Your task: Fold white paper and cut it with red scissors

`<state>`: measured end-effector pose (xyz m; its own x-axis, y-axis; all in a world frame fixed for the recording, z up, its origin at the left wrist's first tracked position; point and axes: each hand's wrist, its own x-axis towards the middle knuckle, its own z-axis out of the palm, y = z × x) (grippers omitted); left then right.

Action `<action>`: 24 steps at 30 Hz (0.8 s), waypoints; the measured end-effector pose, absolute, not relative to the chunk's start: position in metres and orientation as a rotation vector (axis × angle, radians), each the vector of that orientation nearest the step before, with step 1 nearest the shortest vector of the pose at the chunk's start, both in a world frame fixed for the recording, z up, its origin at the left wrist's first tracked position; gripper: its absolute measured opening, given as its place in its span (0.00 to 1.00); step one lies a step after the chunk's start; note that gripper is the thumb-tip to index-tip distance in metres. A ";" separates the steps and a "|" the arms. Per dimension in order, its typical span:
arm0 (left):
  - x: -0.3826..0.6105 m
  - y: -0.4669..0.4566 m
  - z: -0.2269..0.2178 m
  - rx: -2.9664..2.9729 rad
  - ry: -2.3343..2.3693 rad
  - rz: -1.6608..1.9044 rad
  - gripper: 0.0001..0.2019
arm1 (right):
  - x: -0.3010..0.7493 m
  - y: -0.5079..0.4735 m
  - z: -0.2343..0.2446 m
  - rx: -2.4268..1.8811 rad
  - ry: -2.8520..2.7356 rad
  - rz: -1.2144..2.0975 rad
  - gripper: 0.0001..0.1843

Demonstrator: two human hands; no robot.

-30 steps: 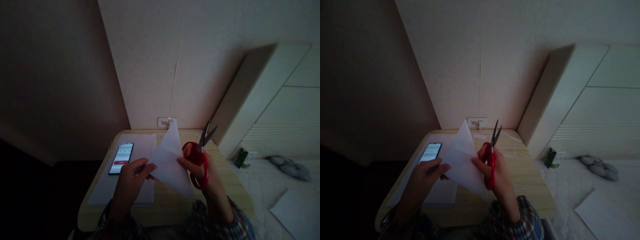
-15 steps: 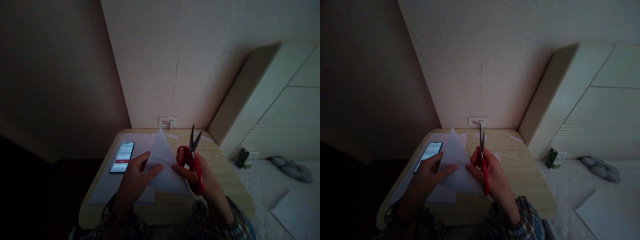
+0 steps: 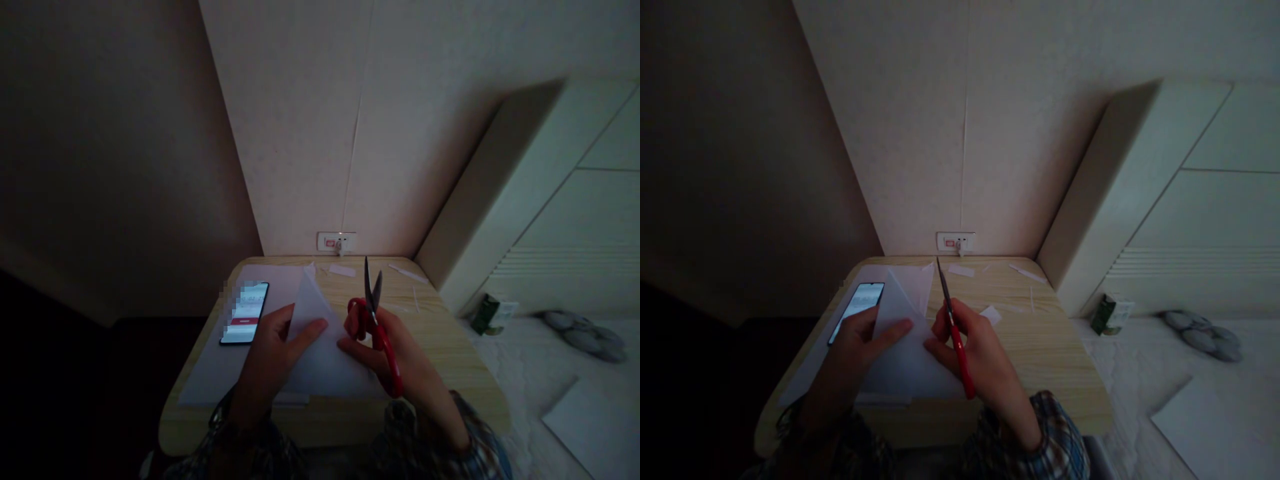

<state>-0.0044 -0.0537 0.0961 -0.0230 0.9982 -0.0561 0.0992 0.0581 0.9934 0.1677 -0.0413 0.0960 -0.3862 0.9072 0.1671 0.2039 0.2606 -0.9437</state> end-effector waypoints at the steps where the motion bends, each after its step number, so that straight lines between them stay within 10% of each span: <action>1: -0.005 -0.053 0.096 1.219 1.320 1.136 0.14 | 0.168 -0.042 0.097 -1.025 -1.783 1.162 0.10; 24: -0.004 -0.051 0.108 1.151 1.432 1.635 0.05 | 0.174 -0.042 0.097 -1.050 -1.986 1.110 0.09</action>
